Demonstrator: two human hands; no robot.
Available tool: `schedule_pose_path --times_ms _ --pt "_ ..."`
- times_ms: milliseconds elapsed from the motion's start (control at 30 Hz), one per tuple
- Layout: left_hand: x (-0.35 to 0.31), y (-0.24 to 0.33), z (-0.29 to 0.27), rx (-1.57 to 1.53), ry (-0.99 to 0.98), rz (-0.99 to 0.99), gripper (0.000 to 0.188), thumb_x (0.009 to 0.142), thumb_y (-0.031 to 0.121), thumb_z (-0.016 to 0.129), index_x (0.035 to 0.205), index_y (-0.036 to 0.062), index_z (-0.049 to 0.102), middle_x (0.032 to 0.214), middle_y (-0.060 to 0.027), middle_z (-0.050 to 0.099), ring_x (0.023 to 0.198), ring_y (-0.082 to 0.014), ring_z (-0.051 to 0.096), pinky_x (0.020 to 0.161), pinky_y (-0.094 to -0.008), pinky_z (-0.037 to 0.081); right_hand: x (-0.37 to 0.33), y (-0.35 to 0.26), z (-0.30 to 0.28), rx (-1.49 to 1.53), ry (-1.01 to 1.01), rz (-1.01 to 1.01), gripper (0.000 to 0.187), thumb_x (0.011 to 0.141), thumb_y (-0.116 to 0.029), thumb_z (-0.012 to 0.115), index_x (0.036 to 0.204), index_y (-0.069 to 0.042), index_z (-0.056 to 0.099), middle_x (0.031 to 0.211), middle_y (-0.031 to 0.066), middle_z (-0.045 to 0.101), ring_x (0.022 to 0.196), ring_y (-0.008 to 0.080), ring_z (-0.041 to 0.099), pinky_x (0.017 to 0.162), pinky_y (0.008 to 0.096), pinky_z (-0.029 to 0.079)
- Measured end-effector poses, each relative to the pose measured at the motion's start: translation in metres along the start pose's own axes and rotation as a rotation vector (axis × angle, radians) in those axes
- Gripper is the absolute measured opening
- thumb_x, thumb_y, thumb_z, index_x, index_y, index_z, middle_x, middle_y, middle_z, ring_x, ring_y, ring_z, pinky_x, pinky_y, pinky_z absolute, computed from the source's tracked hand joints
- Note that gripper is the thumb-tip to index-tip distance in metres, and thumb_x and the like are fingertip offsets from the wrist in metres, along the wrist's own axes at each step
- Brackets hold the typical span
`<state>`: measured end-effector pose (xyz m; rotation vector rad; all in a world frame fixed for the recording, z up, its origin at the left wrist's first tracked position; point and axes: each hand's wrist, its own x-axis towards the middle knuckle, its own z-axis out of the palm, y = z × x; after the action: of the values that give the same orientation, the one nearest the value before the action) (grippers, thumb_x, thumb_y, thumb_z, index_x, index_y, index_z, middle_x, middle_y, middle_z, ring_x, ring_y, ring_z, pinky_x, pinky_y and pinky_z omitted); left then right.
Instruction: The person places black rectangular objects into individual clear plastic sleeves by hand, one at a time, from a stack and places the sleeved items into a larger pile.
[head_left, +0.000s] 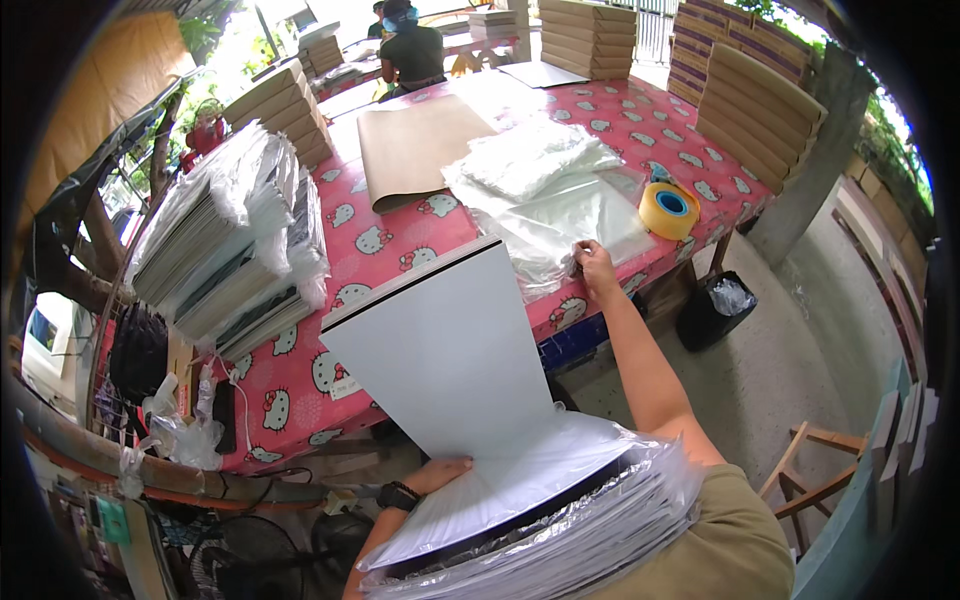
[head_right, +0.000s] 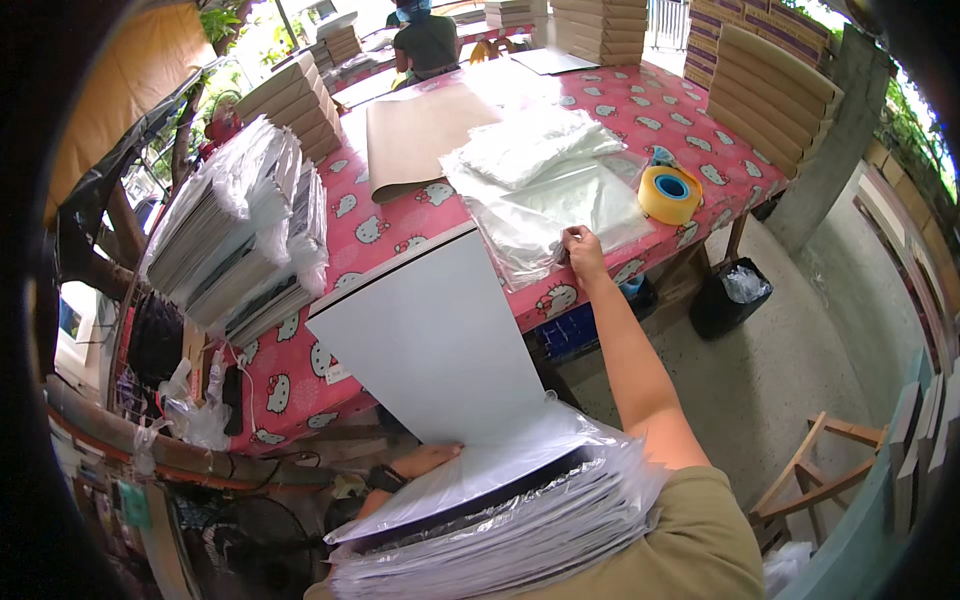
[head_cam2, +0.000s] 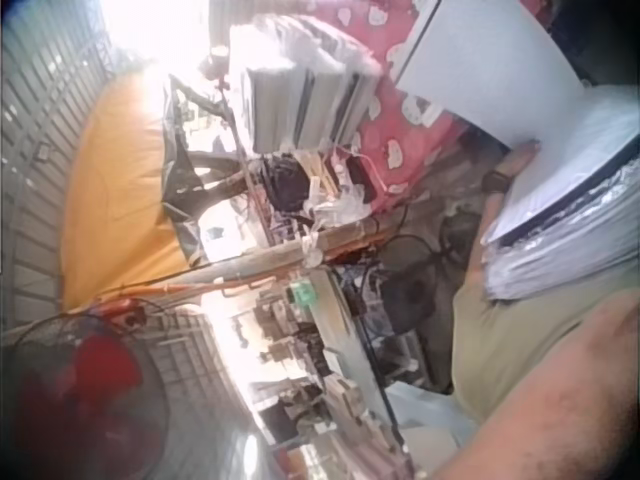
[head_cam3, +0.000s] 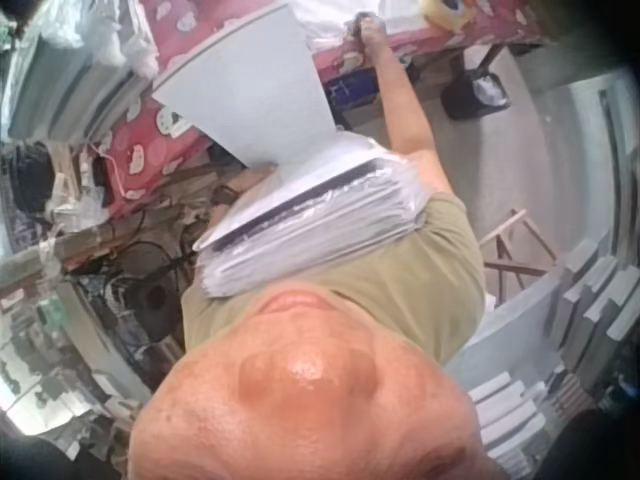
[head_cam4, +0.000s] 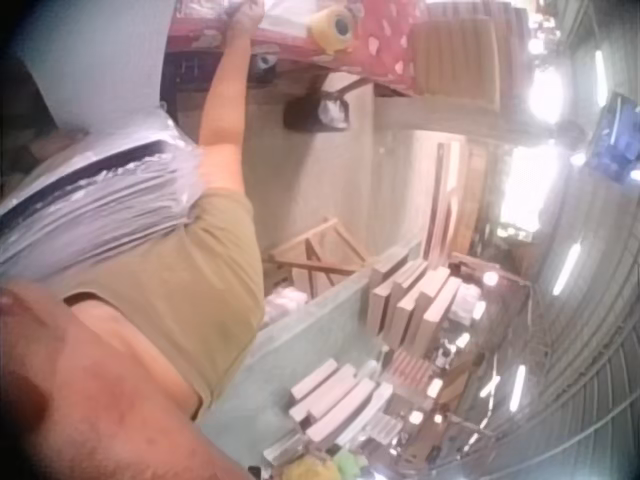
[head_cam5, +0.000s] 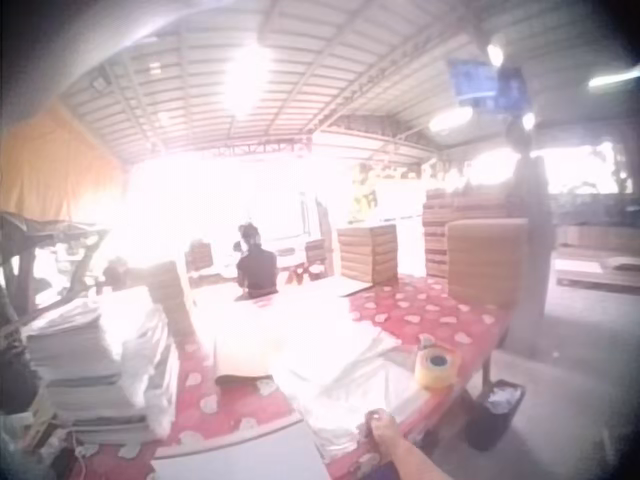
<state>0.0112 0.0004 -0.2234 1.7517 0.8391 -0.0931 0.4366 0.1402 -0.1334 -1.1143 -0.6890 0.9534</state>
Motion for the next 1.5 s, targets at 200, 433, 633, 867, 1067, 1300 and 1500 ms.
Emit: schedule_pose_path --times_ms 200,433,633,867,1067,1300,1500 --pt "-0.041 0.066 -0.027 0.042 0.611 0.175 0.021 0.078 0.019 0.056 0.089 0.0017 0.062 0.08 -0.0102 0.063 0.072 -0.0154 0.06 0.067 -0.0269 0.046 0.01 -0.05 -0.01 0.213 0.311 -0.443 0.013 0.08 -0.004 0.055 0.092 -0.006 0.053 0.068 -0.0021 0.051 0.054 0.0045 0.043 0.046 0.0173 0.033" --pt "-0.103 0.209 -0.101 0.186 1.169 0.68 0.056 0.068 0.022 0.068 0.115 0.0002 0.046 0.104 -0.0139 0.055 0.093 -0.0225 0.054 0.085 -0.0335 0.039 -0.133 -0.164 0.096 -0.132 -0.592 -0.168 0.011 0.081 -0.007 0.052 0.092 -0.004 0.053 0.069 -0.0023 0.051 0.057 0.0031 0.046 0.05 0.0164 0.036" --pt "-0.054 0.281 -0.1 -0.24 0.663 0.723 0.057 0.071 0.018 0.068 0.118 0.0005 0.042 0.092 -0.0073 0.056 0.079 -0.0158 0.054 0.071 -0.0267 0.044 -0.176 -0.188 0.17 -0.166 -1.152 -0.213 0.016 0.081 -0.006 0.055 0.095 -0.003 0.05 0.067 -0.0027 0.051 0.059 -0.0002 0.045 0.05 0.0152 0.035" --pt "-0.036 0.265 -0.122 -0.732 0.941 0.74 0.013 0.08 0.013 0.058 0.087 0.0012 0.058 0.077 0.0 0.058 0.064 -0.0037 0.049 0.055 -0.0184 0.04 -0.148 -0.156 0.209 -0.084 -0.748 -0.403 0.02 0.08 -0.016 0.058 0.093 -0.002 0.052 0.067 -0.0019 0.051 0.062 0.0036 0.045 0.054 0.0175 0.036" --pt "-0.049 0.264 -0.127 -1.022 0.954 0.81 0.012 0.078 0.01 0.057 0.087 0.002 0.056 0.078 -0.0004 0.058 0.07 -0.0055 0.053 0.065 -0.0186 0.041 -0.163 -0.133 0.212 -0.269 -0.543 -0.475 0.014 0.075 -0.012 0.063 0.075 0.001 0.057 0.068 0.0016 0.057 0.061 0.005 0.046 0.054 0.0203 0.038" --pt "-0.04 0.246 -0.088 -1.061 0.827 0.709 0.014 0.079 0.012 0.059 0.088 0.0014 0.058 0.08 0.0002 0.059 0.07 -0.0045 0.052 0.062 -0.0185 0.041 -0.187 -0.128 0.187 -0.418 -0.575 -0.326 0.015 0.076 -0.012 0.062 0.071 0.001 0.058 0.063 0.0031 0.055 0.056 0.0058 0.045 0.051 0.0206 0.037" --pt "-0.045 0.244 -0.088 -1.007 0.943 0.755 0.013 0.079 0.014 0.061 0.085 0.0025 0.06 0.075 0.0027 0.058 0.066 -0.0026 0.048 0.06 -0.0174 0.038 -0.187 -0.12 0.188 -0.316 -0.547 -0.549 0.012 0.079 -0.009 0.059 0.073 0.0 0.054 0.064 -0.0018 0.05 0.058 0.0031 0.041 0.051 0.0172 0.034"
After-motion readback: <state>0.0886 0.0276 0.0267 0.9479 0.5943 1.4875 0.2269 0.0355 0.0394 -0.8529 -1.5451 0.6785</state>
